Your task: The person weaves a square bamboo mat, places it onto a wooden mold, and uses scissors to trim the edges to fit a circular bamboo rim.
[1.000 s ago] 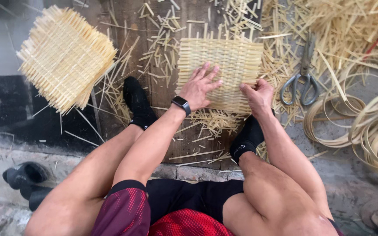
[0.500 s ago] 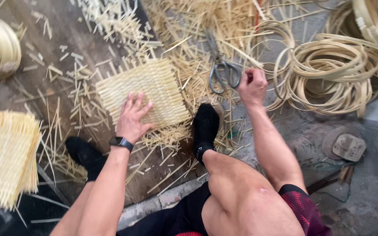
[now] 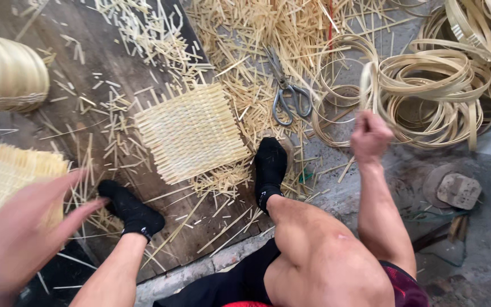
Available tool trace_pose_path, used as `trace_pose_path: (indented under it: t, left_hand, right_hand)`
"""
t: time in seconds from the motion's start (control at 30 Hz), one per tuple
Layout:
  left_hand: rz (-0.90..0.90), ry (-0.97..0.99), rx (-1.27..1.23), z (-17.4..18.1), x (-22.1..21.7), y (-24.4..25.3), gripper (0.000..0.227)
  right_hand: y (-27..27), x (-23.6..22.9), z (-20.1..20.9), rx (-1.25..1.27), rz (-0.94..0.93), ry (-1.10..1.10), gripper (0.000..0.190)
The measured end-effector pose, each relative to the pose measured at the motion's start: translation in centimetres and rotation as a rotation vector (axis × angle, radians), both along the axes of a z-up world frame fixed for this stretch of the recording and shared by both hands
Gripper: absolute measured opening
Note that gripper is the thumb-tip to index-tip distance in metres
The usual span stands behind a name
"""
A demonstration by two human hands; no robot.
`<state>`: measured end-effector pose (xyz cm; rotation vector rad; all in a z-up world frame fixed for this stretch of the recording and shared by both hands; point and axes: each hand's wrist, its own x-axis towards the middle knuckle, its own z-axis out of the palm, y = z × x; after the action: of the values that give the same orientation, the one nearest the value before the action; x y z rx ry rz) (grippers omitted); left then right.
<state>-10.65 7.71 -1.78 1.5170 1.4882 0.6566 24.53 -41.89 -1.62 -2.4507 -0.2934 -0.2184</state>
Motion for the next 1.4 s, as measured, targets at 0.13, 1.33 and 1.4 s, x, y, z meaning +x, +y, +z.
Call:
trace_pose_path:
  t: [0.13, 1.33, 1.4]
  left_hand:
    - [0.177, -0.066, -0.108, -1.9, -1.8, -0.7, 0.064]
    - [-0.583, -0.223, -0.675, 33.0, 6.5, -4.6, 0.054]
    - [-0.634, -0.215, -0.675, 32.9, 8.0, -4.0, 0.053]
  right_hand:
    - [-0.8, 0.8, 6.1, 0.910, -0.165, 0.086, 0.017]
    - [16.8, -6.3, 31.3, 0.345, 1.554, -0.262, 0.017]
    - [18.7, -9.0, 31.3, 0.002, 1.638, -0.373, 0.008]
